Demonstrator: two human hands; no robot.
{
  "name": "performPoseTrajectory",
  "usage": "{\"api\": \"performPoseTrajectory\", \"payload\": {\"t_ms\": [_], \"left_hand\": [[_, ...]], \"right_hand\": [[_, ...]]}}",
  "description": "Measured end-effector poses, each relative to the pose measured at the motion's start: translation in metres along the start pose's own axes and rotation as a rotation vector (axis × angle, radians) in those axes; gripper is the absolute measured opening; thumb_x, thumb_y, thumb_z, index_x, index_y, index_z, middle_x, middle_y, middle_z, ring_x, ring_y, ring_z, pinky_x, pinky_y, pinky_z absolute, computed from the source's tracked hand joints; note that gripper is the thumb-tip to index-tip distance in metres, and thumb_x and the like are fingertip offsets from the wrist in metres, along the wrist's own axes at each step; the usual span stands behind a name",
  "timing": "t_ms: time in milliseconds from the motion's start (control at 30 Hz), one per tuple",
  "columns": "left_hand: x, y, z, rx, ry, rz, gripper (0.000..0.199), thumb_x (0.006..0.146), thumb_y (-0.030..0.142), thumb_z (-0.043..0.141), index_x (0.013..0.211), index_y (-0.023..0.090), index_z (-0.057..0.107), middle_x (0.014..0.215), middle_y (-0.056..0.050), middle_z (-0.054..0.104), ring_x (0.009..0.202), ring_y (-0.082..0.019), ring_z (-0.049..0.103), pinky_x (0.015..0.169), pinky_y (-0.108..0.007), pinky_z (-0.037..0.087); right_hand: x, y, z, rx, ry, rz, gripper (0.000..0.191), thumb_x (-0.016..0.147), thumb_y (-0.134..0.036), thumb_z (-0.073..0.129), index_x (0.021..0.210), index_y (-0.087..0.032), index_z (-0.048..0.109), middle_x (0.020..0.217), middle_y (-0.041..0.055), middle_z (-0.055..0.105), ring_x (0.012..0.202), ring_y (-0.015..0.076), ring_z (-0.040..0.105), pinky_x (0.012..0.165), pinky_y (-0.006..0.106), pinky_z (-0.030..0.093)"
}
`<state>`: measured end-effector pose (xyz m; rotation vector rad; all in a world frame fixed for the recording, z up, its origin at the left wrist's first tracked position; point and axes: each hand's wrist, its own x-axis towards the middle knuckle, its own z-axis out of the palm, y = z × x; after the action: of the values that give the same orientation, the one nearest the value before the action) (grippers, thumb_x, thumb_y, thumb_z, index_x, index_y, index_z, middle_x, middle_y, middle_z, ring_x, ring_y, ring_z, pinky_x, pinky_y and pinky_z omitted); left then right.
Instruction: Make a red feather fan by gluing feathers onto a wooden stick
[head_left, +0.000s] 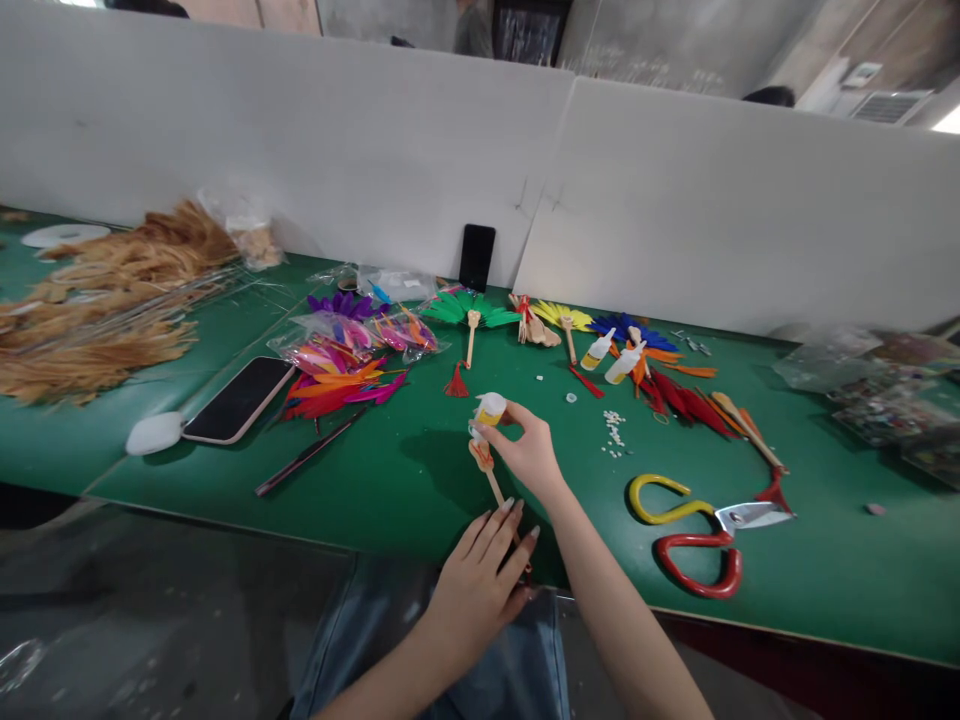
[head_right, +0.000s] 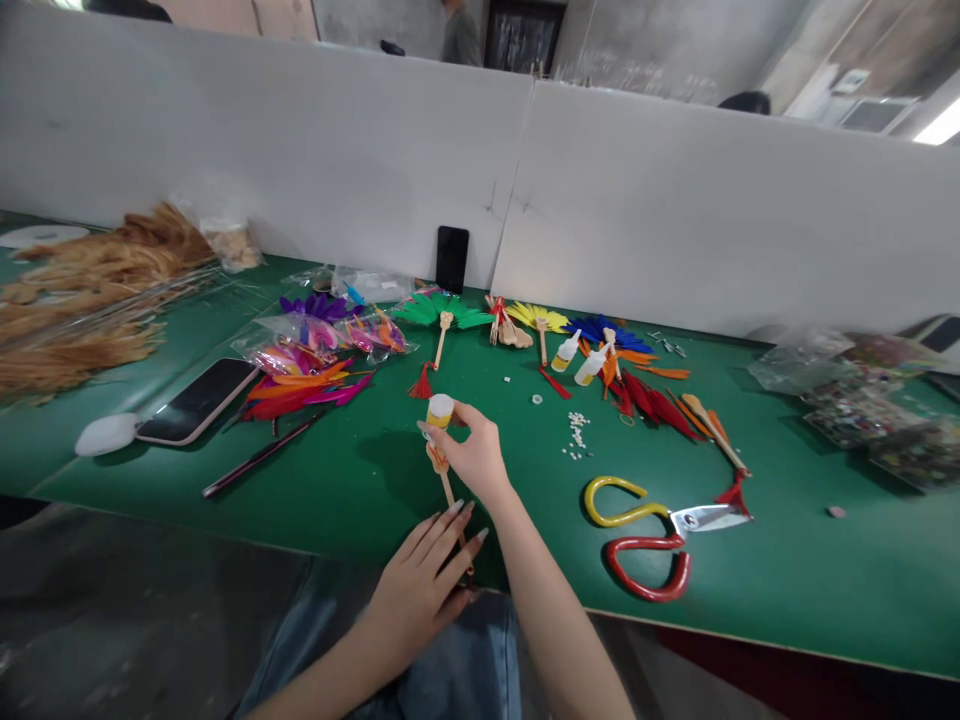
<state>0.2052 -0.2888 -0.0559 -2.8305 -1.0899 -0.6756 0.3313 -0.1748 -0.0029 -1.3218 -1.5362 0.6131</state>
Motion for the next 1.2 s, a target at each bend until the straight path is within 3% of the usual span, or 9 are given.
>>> {"api": "performPoseTrajectory", "payload": {"t_ms": [167,300,433,567,700,833,967,1133,1200], "left_hand": [[0.0,-0.001,0.0,-0.004,0.001,-0.001,0.045,0.089,0.041,0.043,0.128,0.02,0.046,0.139,-0.009,0.04,0.13,-0.021,0.034,0.105,-0.033,0.028],[0.001,0.0,-0.001,0.004,0.003,-0.002,0.046,0.089,0.042,0.043,0.128,0.02,0.045,0.138,-0.01,0.042,0.129,-0.021,0.035,0.104,-0.034,0.029],[0.001,0.0,-0.003,0.002,-0.016,0.001,0.046,0.089,0.041,0.042,0.129,0.019,0.045,0.139,-0.01,0.041,0.13,-0.021,0.034,0.104,-0.034,0.029],[0.001,0.0,-0.002,0.01,-0.017,0.009,0.047,0.089,0.041,0.043,0.13,0.019,0.044,0.139,-0.01,0.04,0.13,-0.022,0.033,0.104,-0.035,0.029],[0.001,0.0,0.0,0.014,0.0,0.002,0.046,0.089,0.041,0.042,0.129,0.019,0.044,0.139,-0.01,0.041,0.13,-0.021,0.033,0.104,-0.034,0.028],[0.0,0.0,0.001,0.013,0.014,-0.004,0.045,0.089,0.04,0.043,0.129,0.019,0.045,0.139,-0.01,0.041,0.129,-0.021,0.034,0.104,-0.033,0.029],[0.0,0.0,0.0,0.017,0.038,0.006,0.046,0.089,0.039,0.043,0.13,0.019,0.044,0.138,-0.01,0.042,0.129,-0.021,0.035,0.103,-0.033,0.031],[0.001,0.0,-0.001,0.017,0.026,0.0,0.044,0.089,0.039,0.042,0.129,0.02,0.045,0.138,-0.009,0.042,0.128,-0.021,0.036,0.102,-0.033,0.031],[0.001,0.0,-0.001,0.019,0.022,-0.001,0.045,0.089,0.039,0.042,0.129,0.02,0.045,0.138,-0.009,0.041,0.128,-0.021,0.035,0.102,-0.033,0.031]], "right_hand": [[0.0,0.002,0.0,-0.059,0.145,-0.005,0.033,0.075,-0.041,0.061,0.094,-0.014,0.064,0.085,0.0071,0.068,0.07,0.0187,0.06,0.065,0.03,0.049],[-0.001,0.002,0.0,-0.03,0.042,-0.026,0.031,0.073,-0.04,0.063,0.093,-0.016,0.065,0.085,0.0063,0.069,0.075,0.0205,0.063,0.07,0.031,0.05],[-0.002,0.0,-0.001,-0.113,0.142,-0.051,0.032,0.074,-0.041,0.062,0.093,-0.016,0.065,0.086,0.0073,0.068,0.078,0.022,0.062,0.073,0.034,0.049],[-0.002,-0.001,-0.002,-0.081,0.065,-0.058,0.032,0.073,-0.042,0.062,0.092,-0.017,0.065,0.084,0.0059,0.069,0.076,0.0209,0.062,0.07,0.032,0.05],[-0.001,-0.002,-0.004,-0.101,0.116,-0.02,0.031,0.074,-0.042,0.061,0.09,-0.016,0.065,0.086,0.0075,0.069,0.078,0.0219,0.063,0.071,0.033,0.049],[-0.001,-0.003,-0.007,-0.041,0.046,-0.002,0.031,0.073,-0.043,0.062,0.089,-0.016,0.066,0.084,0.0069,0.069,0.076,0.0218,0.063,0.07,0.031,0.05],[-0.002,-0.004,-0.008,-0.074,0.108,0.002,0.032,0.074,-0.043,0.061,0.088,-0.015,0.066,0.084,0.0079,0.069,0.076,0.0225,0.063,0.07,0.033,0.049],[-0.002,-0.006,-0.01,-0.042,0.015,-0.021,0.031,0.074,-0.042,0.062,0.088,-0.016,0.066,0.082,0.0067,0.069,0.075,0.0215,0.063,0.068,0.031,0.049],[-0.002,-0.005,-0.01,-0.083,0.051,-0.036,0.029,0.074,-0.041,0.061,0.087,-0.016,0.066,0.081,0.0069,0.068,0.075,0.0215,0.062,0.069,0.031,0.048]]}}
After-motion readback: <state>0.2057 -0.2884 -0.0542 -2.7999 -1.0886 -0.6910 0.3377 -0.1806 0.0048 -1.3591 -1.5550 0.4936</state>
